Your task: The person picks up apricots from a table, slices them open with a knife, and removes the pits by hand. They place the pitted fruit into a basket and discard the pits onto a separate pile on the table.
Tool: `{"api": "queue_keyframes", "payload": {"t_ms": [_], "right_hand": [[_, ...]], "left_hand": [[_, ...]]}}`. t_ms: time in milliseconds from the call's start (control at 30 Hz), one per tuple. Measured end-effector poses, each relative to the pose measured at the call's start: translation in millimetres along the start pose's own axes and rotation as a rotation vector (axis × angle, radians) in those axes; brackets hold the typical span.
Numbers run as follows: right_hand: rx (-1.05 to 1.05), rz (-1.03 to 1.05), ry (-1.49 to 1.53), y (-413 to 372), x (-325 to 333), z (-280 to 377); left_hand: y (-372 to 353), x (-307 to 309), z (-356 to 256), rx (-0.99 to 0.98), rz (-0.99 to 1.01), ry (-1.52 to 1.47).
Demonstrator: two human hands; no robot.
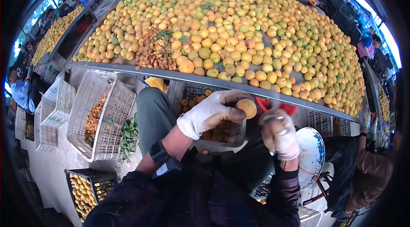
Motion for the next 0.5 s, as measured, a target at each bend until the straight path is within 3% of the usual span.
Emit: {"api": "queue_keyframes", "payload": {"t_ms": [33, 100, 133, 200, 333, 500], "right_hand": [[0.092, -0.266, 0.207, 0, 4, 4], [0.277, -0.259, 0.786, 21, 5, 4], [0.274, -0.263, 0.791, 29, 1, 11], [0.51, -0.403, 0.693, 34, -3, 42], [0.502, -0.635, 0.528, 45, -17, 54], [0.477, -0.696, 0.322, 57, -33, 47]], "left_hand": [[-2, -2, 9, 0.054, -0.093, -0.289], [-3, -7, 26, 0.097, -0.107, -0.463], [0, -7, 39, 0.111, -0.074, -0.626], [5, -12, 54, 0.203, -0.103, -0.849], [4, -10, 64, 0.218, -0.195, -0.893], [2, -2, 64, 0.183, -0.223, -0.951]]}}
Point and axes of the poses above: each hand's wrist, its own y-axis towards the middle knuckle, its own x-axis out of the back of the hand, z = x × y, the point moved 5 cm from there along y, towards the middle knuckle, and after that the axes turned 8 degrees about -y, right-handed, at the moved point
